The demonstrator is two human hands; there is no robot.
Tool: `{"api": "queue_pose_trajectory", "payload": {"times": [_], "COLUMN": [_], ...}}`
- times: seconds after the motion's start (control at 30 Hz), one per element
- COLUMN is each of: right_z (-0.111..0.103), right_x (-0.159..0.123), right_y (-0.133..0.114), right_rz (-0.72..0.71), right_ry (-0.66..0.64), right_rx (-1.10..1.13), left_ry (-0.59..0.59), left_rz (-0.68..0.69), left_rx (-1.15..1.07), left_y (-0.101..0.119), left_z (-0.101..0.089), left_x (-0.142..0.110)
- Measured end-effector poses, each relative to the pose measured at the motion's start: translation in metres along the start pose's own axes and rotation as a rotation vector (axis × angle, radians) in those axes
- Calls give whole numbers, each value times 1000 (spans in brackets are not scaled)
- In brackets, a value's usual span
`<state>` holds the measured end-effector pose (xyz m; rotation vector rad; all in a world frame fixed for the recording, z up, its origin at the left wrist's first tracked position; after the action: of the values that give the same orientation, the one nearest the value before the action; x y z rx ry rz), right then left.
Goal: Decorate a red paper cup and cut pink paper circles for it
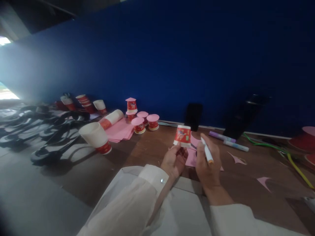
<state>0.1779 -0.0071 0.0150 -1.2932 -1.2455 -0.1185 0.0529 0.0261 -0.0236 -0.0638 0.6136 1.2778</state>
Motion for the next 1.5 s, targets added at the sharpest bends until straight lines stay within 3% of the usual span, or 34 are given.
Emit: {"api": "queue_pose_trajectory", "payload": {"times": [0.1, 0.2, 0.47, 0.9, 1.1, 1.5], "right_z": [2, 4, 6, 6, 6, 5], "right_x": [-2, -4, -5, -3, -3, -4], "right_y": [-24, -32, -25, -31, -27, -24], "right_rz": [-257, -322, -133, -141, -70, -80], "right_ry": [-59, -82, -132, -140, -144, -117], "right_rx": [-30, -16, -24, 14, 28, -10], "left_ry": [-97, -125, -129, -244, -237, -197], "left_rz": [-44, -24, 24, 139, 122, 67], "left_rx": [14, 24, 85, 145, 156, 98], "left_y": [-3, -3, -4, -5, -5, -5], "left_z": [3, 2, -2, -3, -2, -1], "left_x": [3, 7, 11, 23, 20, 16]}}
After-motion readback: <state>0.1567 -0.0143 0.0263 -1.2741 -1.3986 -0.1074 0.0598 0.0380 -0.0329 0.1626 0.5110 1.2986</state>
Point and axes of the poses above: each hand's wrist, its own x-axis towards the middle knuckle, its own z-axis out of the palm, y = z × x, the point moved 6 cm from there along x, towards the middle knuckle, and after that the axes turned 1 degree about -y, right-handed, at the moved point
